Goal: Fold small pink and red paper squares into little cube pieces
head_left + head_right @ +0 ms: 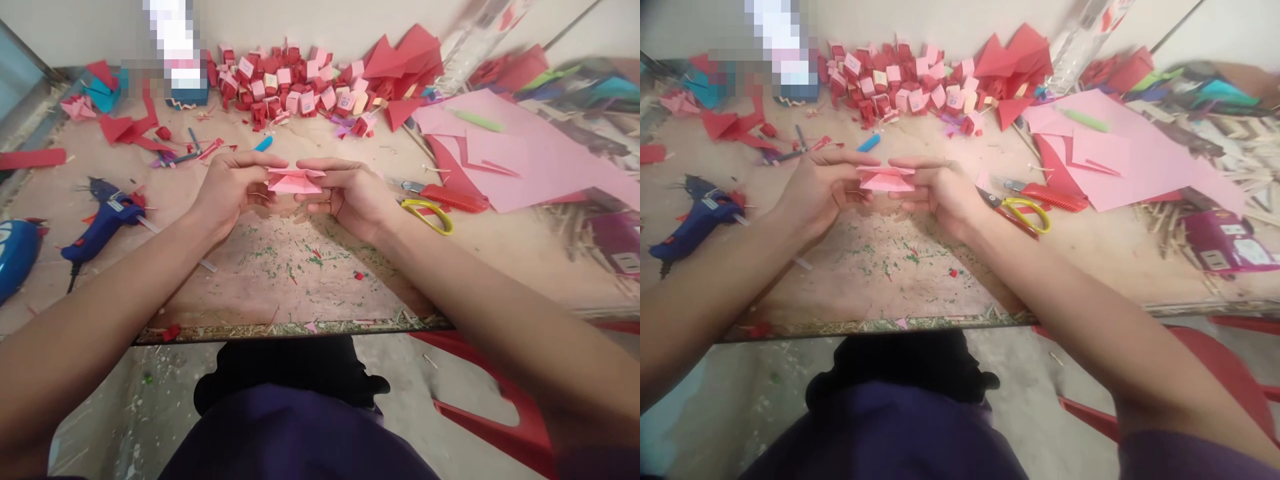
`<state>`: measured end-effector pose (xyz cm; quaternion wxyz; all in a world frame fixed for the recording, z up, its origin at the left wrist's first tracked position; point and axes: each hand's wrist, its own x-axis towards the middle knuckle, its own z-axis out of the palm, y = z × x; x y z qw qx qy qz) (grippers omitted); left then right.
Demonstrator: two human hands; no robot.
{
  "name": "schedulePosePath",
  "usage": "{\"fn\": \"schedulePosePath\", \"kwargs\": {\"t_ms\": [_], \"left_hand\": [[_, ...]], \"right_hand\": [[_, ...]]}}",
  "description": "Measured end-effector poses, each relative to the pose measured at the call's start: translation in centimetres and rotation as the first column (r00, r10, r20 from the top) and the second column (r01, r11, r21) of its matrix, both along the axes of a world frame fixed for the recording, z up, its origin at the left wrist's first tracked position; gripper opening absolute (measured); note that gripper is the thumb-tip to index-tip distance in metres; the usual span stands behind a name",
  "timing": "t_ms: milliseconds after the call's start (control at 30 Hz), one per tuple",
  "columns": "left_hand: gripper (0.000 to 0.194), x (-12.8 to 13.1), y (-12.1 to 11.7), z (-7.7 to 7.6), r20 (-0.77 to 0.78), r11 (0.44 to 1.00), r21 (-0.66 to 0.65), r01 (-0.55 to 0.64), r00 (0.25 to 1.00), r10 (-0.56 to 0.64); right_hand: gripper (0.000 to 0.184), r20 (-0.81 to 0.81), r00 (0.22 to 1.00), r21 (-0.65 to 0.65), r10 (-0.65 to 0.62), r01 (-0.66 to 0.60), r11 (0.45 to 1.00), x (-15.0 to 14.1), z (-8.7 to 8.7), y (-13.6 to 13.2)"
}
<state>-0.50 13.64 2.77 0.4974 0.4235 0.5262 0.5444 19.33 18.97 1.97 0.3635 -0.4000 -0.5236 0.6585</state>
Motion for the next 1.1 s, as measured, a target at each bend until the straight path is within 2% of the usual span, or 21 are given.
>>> {"fn": "schedulePosePath", "kwargs": {"t_ms": [100,167,267,333,433,567,733,933,1033,1100], "left_hand": [[0.018,-0.1,-0.1,0.1,0.025,1.0,-0.008,0.02,0.999,-0.02],[0.015,-0.1,-0.1,0.1,-0.031,1.0,-0.011,0.013,0.999,-0.013],[0.018,0.0,-0.2,-0.1,-0.165,0.999,0.053,-0.008,0.986,0.016],[0.018,0.2,-0.4,-0.3,-0.227,0.994,0.108,0.009,0.974,0.016],[0.023,0.4,-0.5,-0.3,-0.266,0.99,0.142,0.02,0.964,0.019],[0.027,0.6,-0.4,-0.3,-0.247,0.991,0.136,-0.003,0.968,0.037],[0.015,0.6,-0.1,-0.5,-0.19,0.989,0.15,-0.016,0.981,0.044],[0.022,0.3,0.2,-1.0,-0.241,0.987,0.155,-0.037,0.968,0.074],[0.024,0.3,0.2,-0.9,-0.225,0.985,0.164,-0.052,0.97,0.089],[0.025,0.2,0.0,-0.6,-0.202,0.984,0.166,-0.06,0.975,0.093]], "right_hand": [[0.016,0.035,0.999,0.007,-0.015,0.015,1.0,-0.1,0.3,-0.1],[0.011,0.021,1.0,-0.029,0.014,-0.013,1.0,-0.1,0.5,-0.2],[0.023,-0.078,0.995,-0.075,0.059,-0.065,0.995,-0.1,0.6,-0.4],[0.021,-0.096,0.994,-0.03,0.055,-0.058,0.998,0.0,0.5,-0.6],[0.023,0.021,0.996,0.093,0.086,-0.088,0.992,-0.1,0.2,-0.9],[0.03,0.114,0.99,0.118,0.08,-0.094,0.989,-0.3,0.0,-1.0],[0.027,0.097,0.995,0.088,0.029,-0.038,0.995,-0.4,-0.1,-1.1],[0.031,0.101,0.994,0.088,0.035,-0.044,0.995,-0.5,-0.2,-1.2],[0.027,0.13,0.992,0.143,-0.009,-0.009,0.99,-0.5,-0.1,-1.3],[0.023,0.139,0.988,0.234,-0.071,0.037,0.971,-0.5,0.1,-1.4]]}}
